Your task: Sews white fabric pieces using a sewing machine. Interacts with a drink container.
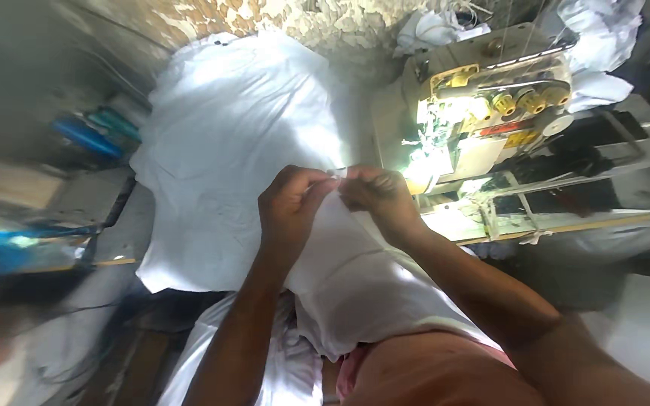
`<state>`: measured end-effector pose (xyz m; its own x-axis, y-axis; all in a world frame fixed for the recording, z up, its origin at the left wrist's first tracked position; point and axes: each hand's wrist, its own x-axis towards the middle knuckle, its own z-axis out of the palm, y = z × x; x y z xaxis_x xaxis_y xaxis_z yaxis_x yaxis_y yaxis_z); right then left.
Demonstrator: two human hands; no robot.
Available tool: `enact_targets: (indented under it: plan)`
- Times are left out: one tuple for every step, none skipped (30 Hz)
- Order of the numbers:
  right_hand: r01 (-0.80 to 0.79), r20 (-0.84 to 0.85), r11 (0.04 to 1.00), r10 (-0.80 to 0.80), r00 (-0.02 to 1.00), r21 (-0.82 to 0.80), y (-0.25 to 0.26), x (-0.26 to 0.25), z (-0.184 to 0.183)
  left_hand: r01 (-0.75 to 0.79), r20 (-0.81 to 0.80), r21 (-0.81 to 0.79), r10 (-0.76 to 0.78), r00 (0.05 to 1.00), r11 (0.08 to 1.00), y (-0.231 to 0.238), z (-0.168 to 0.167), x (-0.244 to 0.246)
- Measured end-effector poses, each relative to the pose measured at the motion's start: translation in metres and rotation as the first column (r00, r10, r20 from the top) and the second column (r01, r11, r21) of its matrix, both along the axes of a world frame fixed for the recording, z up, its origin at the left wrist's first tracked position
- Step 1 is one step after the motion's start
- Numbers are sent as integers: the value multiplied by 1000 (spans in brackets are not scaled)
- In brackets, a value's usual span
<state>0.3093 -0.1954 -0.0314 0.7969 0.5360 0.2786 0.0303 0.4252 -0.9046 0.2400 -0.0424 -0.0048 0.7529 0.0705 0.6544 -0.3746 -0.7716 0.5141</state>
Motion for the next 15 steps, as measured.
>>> enact_targets:
  plan:
    - [11,57,1000,-11,998,-4,-1,-1,0,9,23,0,-9,1000,1000,0,0,0]
    - [19,97,1000,-18,995,-12,-2,-2,0,22,44,-4,-22,999,1000,-1,0,0]
    - [25,124,1000,-23,992,-15,-3,-4,0,35,60,-12,-35,998,999,-2,0,0]
    - [28,136,1000,-26,990,-14,-4,-5,0,47,70,-24,-45,997,999,-2,-1,0]
    - [31,145,999,-29,989,-14,-5,-6,1,56,76,-40,-53,996,998,-3,-3,0]
    - [36,154,999,-33,988,-16,-5,-6,1,65,80,-57,-60,995,996,-3,-3,0]
    - [38,164,999,-34,986,-25,-6,-7,1,73,81,-75,-66,995,995,-4,-4,0]
    - [38,174,999,-30,984,-39,-7,-7,2,78,77,-90,-71,995,993,-4,-4,0]
    - [36,189,998,-25,982,-57,-8,-7,3,82,71,-103,-75,995,991,-4,-5,0]
    - [37,206,997,-21,978,-75,-10,-8,4,87,63,-112,-80,995,990,-4,-5,0]
    - [39,225,995,-18,974,-88,-11,-8,5,95,57,-121,-88,994,988,-4,-5,-1]
    - [43,238,994,-18,971,-99,-12,-9,5,107,54,-133,-101,993,985,-4,-5,-1]
    - [48,251,994,-20,968,-103,-13,-9,6,121,49,-148,-115,992,982,-4,-5,-1]
    - [49,259,994,-22,966,-102,-14,-9,6,139,40,-165,-134,990,976,-4,-5,-1]
    - [50,260,994,-23,965,-97,-14,-10,5,153,29,-180,-150,988,972,-5,-6,-1]
